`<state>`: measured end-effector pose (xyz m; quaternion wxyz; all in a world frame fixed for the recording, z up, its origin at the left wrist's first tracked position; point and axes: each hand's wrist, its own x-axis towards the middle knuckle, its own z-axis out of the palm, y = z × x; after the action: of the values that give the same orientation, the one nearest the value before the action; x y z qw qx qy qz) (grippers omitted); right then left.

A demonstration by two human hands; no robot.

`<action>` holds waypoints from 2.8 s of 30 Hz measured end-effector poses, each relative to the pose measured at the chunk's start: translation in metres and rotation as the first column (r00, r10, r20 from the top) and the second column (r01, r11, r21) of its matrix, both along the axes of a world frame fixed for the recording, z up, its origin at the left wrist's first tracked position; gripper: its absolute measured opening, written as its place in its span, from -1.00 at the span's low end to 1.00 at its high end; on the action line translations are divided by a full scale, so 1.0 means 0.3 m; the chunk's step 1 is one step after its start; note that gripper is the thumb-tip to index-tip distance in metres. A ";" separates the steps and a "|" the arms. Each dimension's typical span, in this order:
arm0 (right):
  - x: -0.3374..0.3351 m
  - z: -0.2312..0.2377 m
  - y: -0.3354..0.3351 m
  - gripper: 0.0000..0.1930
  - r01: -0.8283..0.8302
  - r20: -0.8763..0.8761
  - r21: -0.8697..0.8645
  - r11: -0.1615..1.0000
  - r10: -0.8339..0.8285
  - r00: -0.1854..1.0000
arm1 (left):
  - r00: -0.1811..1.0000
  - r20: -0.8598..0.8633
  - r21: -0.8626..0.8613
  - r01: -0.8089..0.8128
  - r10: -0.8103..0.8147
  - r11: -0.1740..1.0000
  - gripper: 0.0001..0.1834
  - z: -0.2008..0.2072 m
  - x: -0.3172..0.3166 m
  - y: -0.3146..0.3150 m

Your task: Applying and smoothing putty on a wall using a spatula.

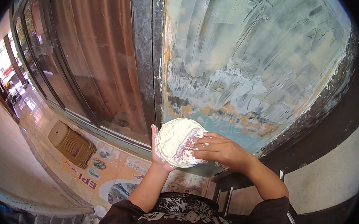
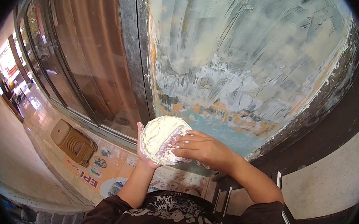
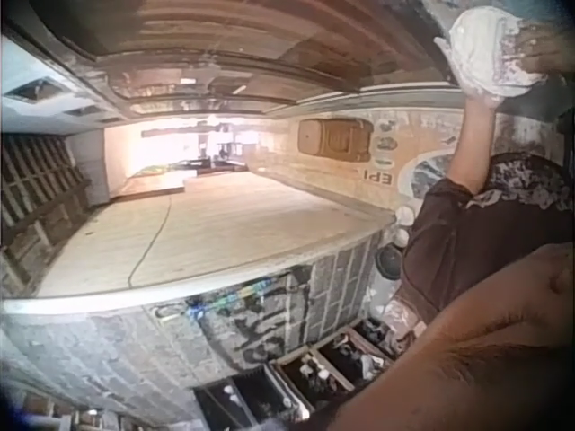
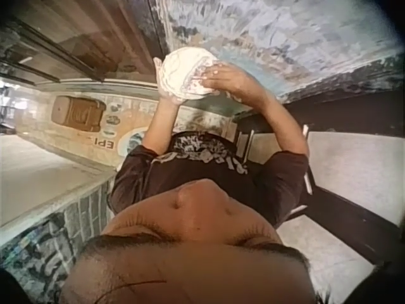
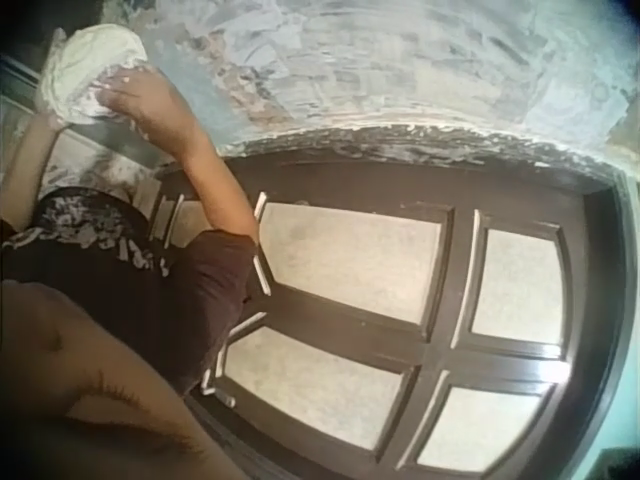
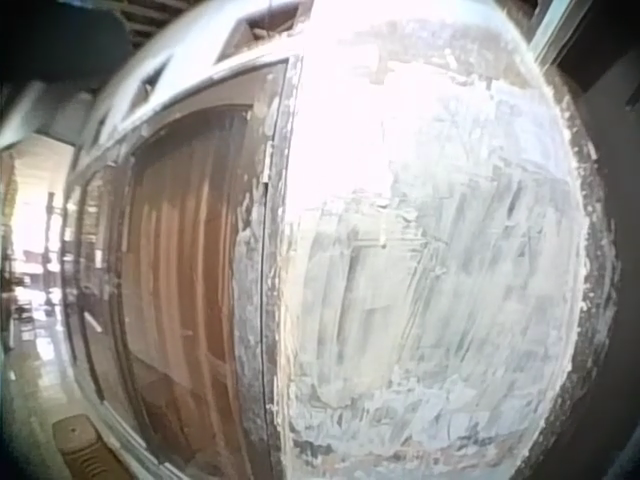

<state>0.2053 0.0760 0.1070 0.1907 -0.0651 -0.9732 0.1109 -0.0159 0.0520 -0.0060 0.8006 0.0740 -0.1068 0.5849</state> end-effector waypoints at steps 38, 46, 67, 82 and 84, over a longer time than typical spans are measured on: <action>-0.077 0.743 0.267 -0.37 0.672 -0.650 0.684 0.283 -0.182 0.738 | 0.995 -0.099 0.066 0.023 -0.017 0.998 0.07 0.130 0.114 0.049; -0.123 0.541 0.449 -0.54 0.643 -0.591 0.766 -0.012 -0.406 0.697 | 0.994 -0.111 0.016 -0.023 0.024 1.000 0.08 0.074 0.109 0.017; -0.090 0.312 0.376 -0.51 0.534 -0.391 0.821 0.201 -0.483 0.783 | 0.998 -0.048 0.028 -0.030 0.031 0.999 0.12 0.075 0.209 -0.074; -0.135 0.390 0.448 -0.54 0.582 -0.533 0.812 -0.040 -0.455 0.713 | 0.982 -0.091 0.103 -0.156 0.165 0.982 0.08 0.132 0.077 -0.122; -0.142 0.354 0.388 -0.55 0.532 -0.413 0.834 0.148 -0.471 0.779 | 0.987 -0.022 0.078 -0.160 0.162 0.984 0.08 0.149 0.032 -0.114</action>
<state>0.1627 0.1924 0.2134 0.2439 -0.2612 -0.7726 -0.5247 -0.0062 0.0179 0.0388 0.7489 0.1211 -0.1113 0.6420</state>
